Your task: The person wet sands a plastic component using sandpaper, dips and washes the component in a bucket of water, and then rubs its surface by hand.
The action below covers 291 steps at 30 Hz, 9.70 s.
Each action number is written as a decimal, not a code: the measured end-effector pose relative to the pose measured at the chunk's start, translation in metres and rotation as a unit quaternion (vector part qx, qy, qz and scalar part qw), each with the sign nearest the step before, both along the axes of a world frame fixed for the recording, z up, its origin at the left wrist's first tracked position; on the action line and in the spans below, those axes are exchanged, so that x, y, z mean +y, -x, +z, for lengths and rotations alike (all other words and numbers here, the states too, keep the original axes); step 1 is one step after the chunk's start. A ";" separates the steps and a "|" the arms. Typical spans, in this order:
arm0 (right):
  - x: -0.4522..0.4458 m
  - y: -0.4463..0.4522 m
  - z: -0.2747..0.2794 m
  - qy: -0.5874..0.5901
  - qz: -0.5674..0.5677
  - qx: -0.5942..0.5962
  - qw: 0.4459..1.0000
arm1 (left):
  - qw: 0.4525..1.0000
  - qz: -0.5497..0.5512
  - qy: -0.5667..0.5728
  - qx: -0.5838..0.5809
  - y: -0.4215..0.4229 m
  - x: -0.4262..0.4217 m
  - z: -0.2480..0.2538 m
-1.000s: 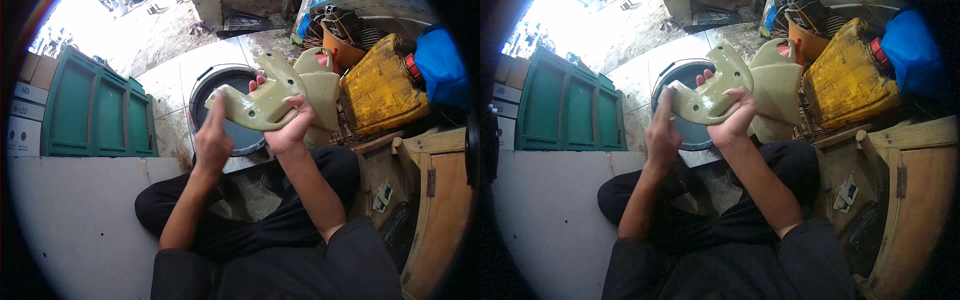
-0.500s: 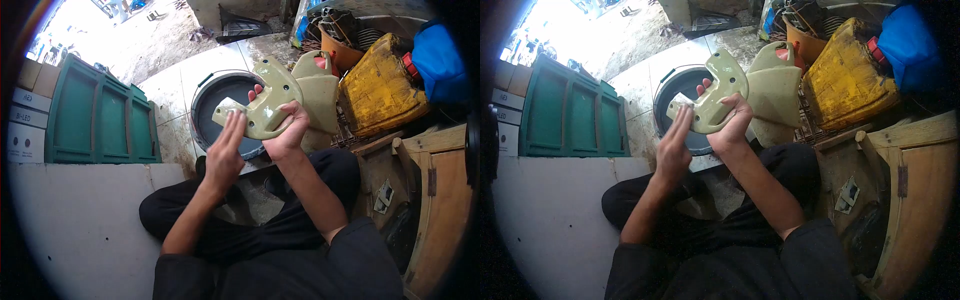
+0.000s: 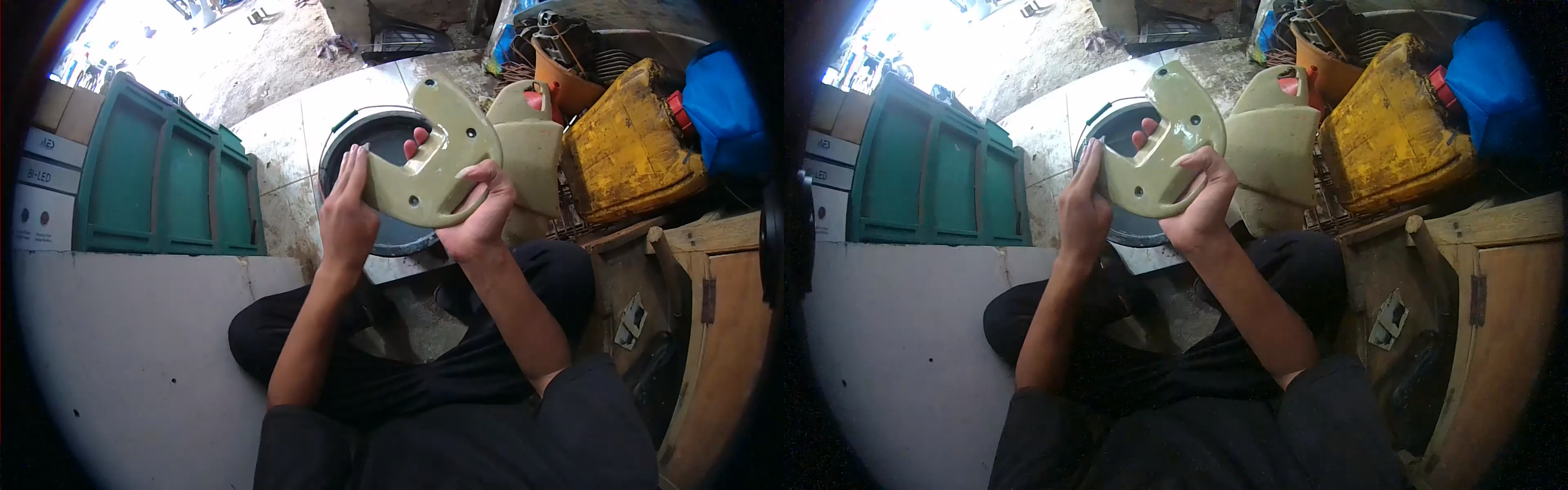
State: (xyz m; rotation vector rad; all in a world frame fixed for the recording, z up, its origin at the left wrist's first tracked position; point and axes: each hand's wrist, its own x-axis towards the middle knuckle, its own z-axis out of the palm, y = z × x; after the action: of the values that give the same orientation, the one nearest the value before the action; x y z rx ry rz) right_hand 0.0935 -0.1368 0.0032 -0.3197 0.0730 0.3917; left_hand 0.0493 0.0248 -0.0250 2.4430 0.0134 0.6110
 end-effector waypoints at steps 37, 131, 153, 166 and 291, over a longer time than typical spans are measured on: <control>-0.002 -0.008 -0.007 -0.013 -0.002 -0.064 0.998 | 0.995 -0.025 -0.078 -0.058 0.024 -0.027 0.002; -0.006 -0.015 -0.012 -0.008 -0.071 -0.019 0.997 | 0.988 -0.108 0.006 -0.112 0.041 -0.046 -0.007; -0.011 -0.013 0.012 0.043 0.055 -0.073 0.995 | 0.816 0.064 0.571 -0.066 0.014 0.037 0.035; -0.012 -0.015 0.006 0.129 0.042 -0.033 0.990 | 0.985 -0.087 -0.119 -0.085 0.026 -0.005 0.006; -0.022 -0.019 -0.010 0.104 -0.012 -0.170 0.980 | 0.986 -0.014 -0.104 -0.132 0.042 -0.010 0.032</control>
State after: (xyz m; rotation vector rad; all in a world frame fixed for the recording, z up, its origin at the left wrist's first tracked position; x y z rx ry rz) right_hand 0.1124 -0.1588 -0.0069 -0.5877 -0.2181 0.3021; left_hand 0.0076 0.0146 0.0074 2.5353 -0.2010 0.9610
